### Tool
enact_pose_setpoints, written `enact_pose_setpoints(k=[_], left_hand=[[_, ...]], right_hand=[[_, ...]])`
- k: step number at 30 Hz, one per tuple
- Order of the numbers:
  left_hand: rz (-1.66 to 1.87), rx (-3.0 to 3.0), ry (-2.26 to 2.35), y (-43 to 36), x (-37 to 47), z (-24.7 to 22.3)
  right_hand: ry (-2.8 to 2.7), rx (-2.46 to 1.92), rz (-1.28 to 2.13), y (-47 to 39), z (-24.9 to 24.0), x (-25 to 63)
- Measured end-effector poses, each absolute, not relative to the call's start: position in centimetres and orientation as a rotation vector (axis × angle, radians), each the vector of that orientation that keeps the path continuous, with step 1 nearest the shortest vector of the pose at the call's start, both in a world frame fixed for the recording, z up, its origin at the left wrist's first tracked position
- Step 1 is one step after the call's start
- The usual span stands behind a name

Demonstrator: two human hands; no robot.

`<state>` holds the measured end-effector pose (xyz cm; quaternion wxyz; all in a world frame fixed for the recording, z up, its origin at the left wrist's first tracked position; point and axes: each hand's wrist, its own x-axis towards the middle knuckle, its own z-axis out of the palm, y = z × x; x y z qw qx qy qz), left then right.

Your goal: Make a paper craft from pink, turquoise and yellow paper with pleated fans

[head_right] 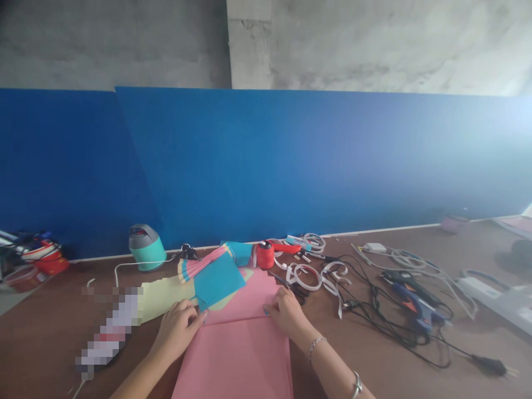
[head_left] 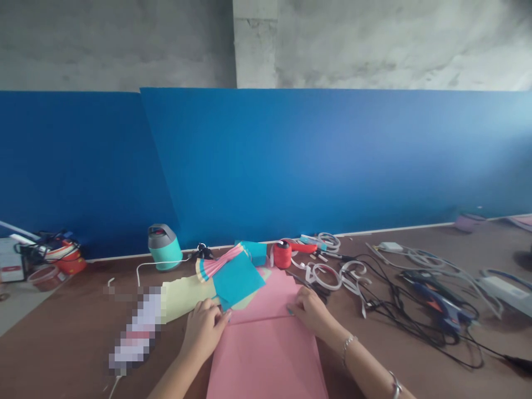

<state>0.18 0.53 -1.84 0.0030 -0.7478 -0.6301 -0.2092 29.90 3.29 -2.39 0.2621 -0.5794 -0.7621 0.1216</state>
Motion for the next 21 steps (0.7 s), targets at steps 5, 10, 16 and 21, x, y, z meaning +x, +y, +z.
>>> enact_pose_setpoints(k=[5, 10, 16, 21], left_hand=[[-0.610, -2.365, -1.982, 0.57, 0.05, -1.90], [-0.633, -2.408, -1.999, 0.67, -0.19, -2.08], [-0.597, -2.411, -2.051, 0.55, -0.06, -1.78], [-0.549, -2.393, -2.069, 0.58, -0.06, -2.02]], right_hand=[[-2.056, -1.544, 0.371, 3.17, -2.31, 30.13], [-2.063, -1.475, 0.379, 2.90, -2.43, 30.48], [-2.071, -1.525, 0.380, 2.94, -2.14, 30.25], [-2.069, -1.555, 0.392, 2.94, -1.99, 30.22]])
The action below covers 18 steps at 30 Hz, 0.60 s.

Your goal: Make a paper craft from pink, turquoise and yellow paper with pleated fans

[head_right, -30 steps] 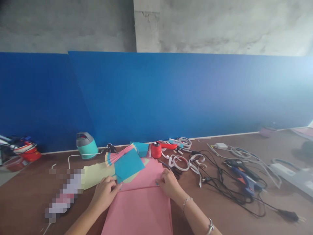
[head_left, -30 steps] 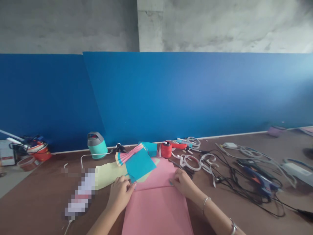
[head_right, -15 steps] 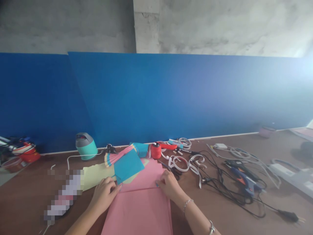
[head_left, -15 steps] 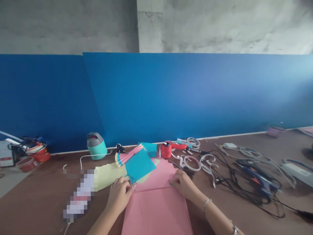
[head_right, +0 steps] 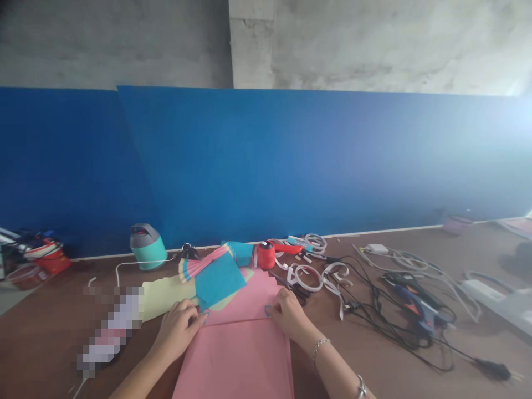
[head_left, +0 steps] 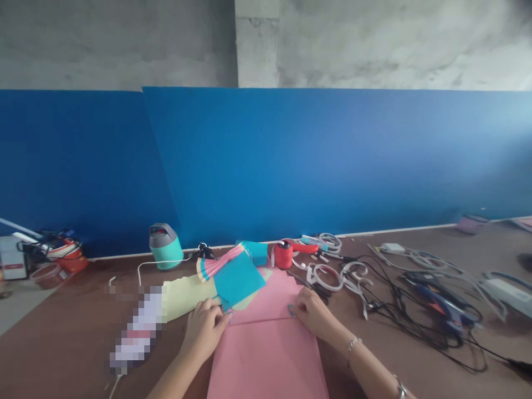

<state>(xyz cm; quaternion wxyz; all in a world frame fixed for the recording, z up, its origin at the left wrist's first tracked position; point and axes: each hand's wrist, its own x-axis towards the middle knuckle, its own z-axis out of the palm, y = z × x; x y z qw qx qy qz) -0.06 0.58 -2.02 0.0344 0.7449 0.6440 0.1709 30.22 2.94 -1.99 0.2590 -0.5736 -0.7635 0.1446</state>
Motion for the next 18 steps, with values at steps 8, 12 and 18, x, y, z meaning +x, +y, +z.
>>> enact_pose_setpoints(k=[8, 12, 18], left_hand=[[0.507, 2.252, 1.959, 0.59, -0.06, -2.07], [0.486, 2.232, 1.956, 0.58, 0.02, -1.91], [0.466, 2.234, 1.945, 0.40, -0.01, -1.60]], right_hand=[[-2.038, -1.523, 0.442, 3.05, -2.59, 30.51], [-2.053, -1.485, 0.445, 3.08, -2.61, 30.53], [-2.096, -1.488, 0.452, 3.03, -2.56, 30.60]])
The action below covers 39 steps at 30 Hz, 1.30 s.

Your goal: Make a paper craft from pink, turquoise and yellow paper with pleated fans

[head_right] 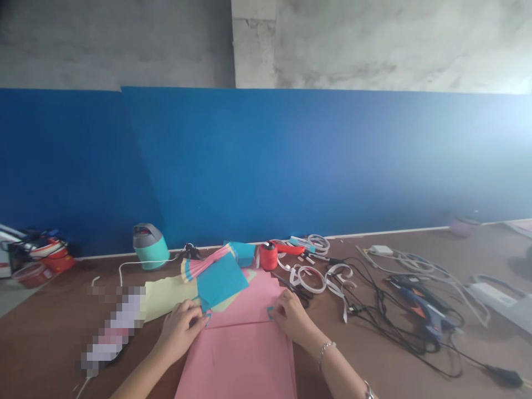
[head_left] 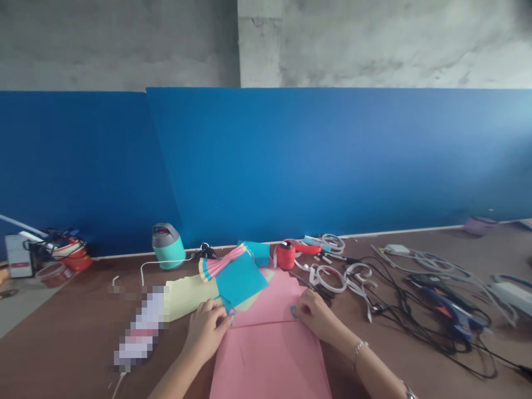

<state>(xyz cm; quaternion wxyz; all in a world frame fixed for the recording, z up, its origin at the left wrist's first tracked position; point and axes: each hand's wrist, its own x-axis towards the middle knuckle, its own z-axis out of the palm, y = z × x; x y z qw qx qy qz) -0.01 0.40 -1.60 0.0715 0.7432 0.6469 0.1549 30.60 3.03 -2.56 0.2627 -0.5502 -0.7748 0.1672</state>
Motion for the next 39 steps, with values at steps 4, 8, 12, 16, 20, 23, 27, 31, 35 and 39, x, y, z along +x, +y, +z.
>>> enact_pose_setpoints(k=[4, 8, 12, 16, 20, 23, 27, 31, 35, 39], left_hand=[[0.481, 2.251, 1.927, 0.21, -0.02, -1.68], [0.493, 2.270, 1.918, 0.10, -0.06, -1.71], [0.484, 2.266, 1.915, 0.10, -0.07, -1.53], [0.489, 2.259, 1.922, 0.18, -0.05, -1.61], [0.505, 2.261, 1.930, 0.18, -0.06, -1.87], [0.518, 2.267, 1.929, 0.14, -0.06, -1.99], [0.529, 2.277, 1.934, 0.05, -0.04, -2.00], [0.532, 2.290, 1.936, 0.08, -0.06, -1.99], [0.537, 2.308, 1.937, 0.17, -0.13, -2.10], [0.537, 2.322, 1.925, 0.17, -0.18, -2.16]], right_hand=[[-2.126, -1.482, 0.462, 2.96, -2.64, 30.65], [-2.132, -1.467, 0.461, 2.80, -2.38, 30.63], [-2.121, -1.476, 0.459, 2.72, -1.96, 30.49], [-2.107, -1.503, 0.458, 2.87, -2.04, 30.44], [-2.095, -1.508, 0.451, 3.06, -2.42, 30.51], [-2.081, -1.530, 0.450, 3.18, -2.63, 30.57], [-2.059, -1.540, 0.457, 3.26, -2.65, 30.54], [-2.029, -1.577, 0.437, 3.15, -2.44, 30.41], [-2.039, -1.590, 0.415, 3.04, -2.15, 30.36], [-2.074, -1.599, 0.444, 3.08, -1.76, 30.23]])
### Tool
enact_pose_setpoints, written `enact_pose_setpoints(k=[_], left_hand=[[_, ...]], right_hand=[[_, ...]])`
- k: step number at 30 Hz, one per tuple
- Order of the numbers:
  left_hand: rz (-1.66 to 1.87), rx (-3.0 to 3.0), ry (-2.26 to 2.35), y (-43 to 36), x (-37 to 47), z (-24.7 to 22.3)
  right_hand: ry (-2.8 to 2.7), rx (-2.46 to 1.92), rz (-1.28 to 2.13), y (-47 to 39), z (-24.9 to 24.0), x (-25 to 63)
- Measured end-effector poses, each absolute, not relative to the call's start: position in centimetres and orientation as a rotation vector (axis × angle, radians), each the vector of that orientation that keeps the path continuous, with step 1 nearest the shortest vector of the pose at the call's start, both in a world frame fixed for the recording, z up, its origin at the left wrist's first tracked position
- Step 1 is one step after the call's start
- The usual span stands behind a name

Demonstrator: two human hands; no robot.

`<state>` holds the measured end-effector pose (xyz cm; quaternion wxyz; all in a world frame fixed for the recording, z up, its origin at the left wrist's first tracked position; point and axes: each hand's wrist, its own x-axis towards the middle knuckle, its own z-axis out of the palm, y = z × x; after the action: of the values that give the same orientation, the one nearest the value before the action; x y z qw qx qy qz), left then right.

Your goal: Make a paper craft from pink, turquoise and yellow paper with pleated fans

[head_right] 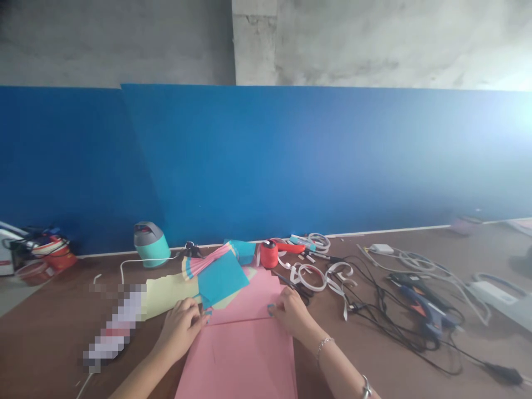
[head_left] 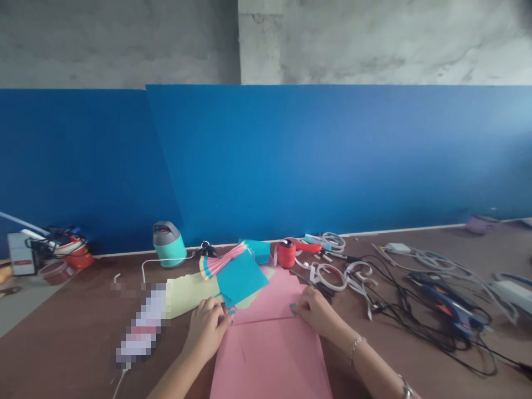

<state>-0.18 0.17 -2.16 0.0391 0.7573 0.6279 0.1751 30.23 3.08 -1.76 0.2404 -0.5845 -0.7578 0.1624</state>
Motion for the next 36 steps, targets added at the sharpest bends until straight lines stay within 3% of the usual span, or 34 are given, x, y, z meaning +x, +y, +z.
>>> enact_pose_setpoints(k=[9, 15, 20, 26, 32, 36], left_hand=[[0.566, 2.443, 1.927, -0.7, 0.9, -0.5], [0.340, 2.798, 1.463, -0.8, 2.4, 1.0], [0.268, 2.794, 1.409, -0.3, 3.8, 2.9], [0.420, 2.600, 1.379, 1.5, 1.9, 3.5], [1.047, 2.155, 1.683, 1.4, -1.8, 2.5], [0.859, 2.501, 1.479, -0.7, -0.8, 2.3]], right_hand=[[-2.087, -1.691, 0.395, 2.8, -1.4, 30.2], [-2.361, -1.446, 0.109, 1.3, 0.0, 29.4], [-2.648, -1.414, -0.093, 1.0, 0.2, 28.2], [-2.757, -1.398, -0.197, 1.6, 0.4, 27.7], [-2.801, -1.339, -0.212, 1.8, 0.1, 27.5], [-2.793, -1.328, -0.220, 1.9, -0.3, 27.6]])
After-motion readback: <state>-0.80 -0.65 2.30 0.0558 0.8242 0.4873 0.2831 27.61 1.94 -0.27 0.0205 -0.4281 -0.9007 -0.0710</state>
